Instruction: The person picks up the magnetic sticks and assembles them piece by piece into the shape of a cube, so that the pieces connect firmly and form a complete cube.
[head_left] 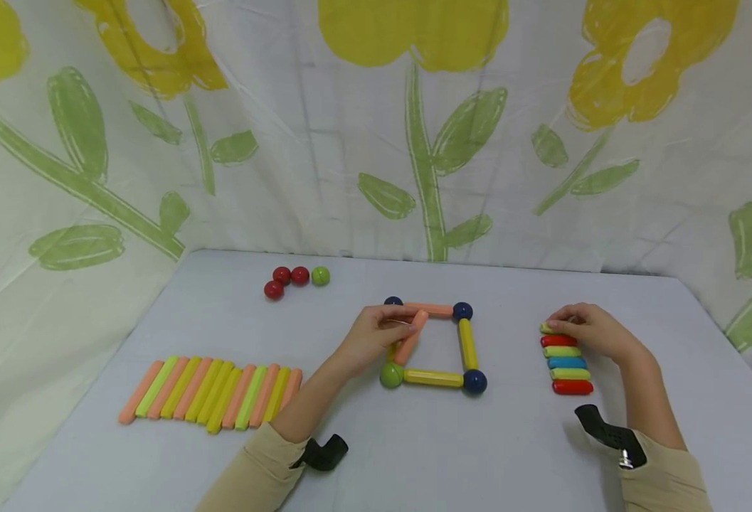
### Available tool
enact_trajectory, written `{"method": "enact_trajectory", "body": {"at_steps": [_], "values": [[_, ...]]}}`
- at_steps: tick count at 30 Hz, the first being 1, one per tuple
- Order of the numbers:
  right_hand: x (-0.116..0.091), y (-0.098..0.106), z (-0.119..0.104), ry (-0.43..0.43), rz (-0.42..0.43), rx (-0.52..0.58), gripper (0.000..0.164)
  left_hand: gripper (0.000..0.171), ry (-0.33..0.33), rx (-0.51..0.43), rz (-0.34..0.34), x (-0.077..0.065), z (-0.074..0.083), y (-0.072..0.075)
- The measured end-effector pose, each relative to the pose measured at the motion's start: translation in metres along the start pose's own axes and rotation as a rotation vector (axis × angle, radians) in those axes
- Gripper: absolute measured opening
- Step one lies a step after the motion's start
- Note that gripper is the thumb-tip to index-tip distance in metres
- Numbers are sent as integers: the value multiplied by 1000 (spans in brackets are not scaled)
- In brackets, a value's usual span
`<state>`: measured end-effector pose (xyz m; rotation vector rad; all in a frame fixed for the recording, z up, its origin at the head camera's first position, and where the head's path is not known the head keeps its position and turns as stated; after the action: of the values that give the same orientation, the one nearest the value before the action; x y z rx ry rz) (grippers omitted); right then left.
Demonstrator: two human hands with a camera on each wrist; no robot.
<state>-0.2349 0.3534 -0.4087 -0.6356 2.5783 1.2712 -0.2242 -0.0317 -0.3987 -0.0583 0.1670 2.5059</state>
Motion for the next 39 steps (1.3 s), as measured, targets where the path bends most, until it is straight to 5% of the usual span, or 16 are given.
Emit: {"method": "enact_trajectory", "body": {"at_steps": [7, 17, 24, 39], "values": [[1, 2, -12, 21, 101, 15, 45, 37, -25, 120, -4, -2, 2, -3], [15, -14, -63, 206, 160, 102, 33, 36, -57, 250, -2, 0, 0, -7], [31, -37, -95, 363, 93, 236, 28, 36, -32, 323, -23, 1, 1, -10], [43, -67, -118, 418, -51, 459, 31, 34, -79, 364, -74, 1, 2, -16]]}}
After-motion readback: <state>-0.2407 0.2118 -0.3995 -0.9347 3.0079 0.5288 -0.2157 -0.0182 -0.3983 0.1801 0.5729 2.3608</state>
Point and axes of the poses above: each hand's wrist, its own x-axis towards the middle knuckle, its own y-axis out of the back of the hand, z = x × y, the point moved 4 cm from there along x, towards the middle knuckle, and after that the axes turned 12 degrees about -z, right-handed, at the moved point
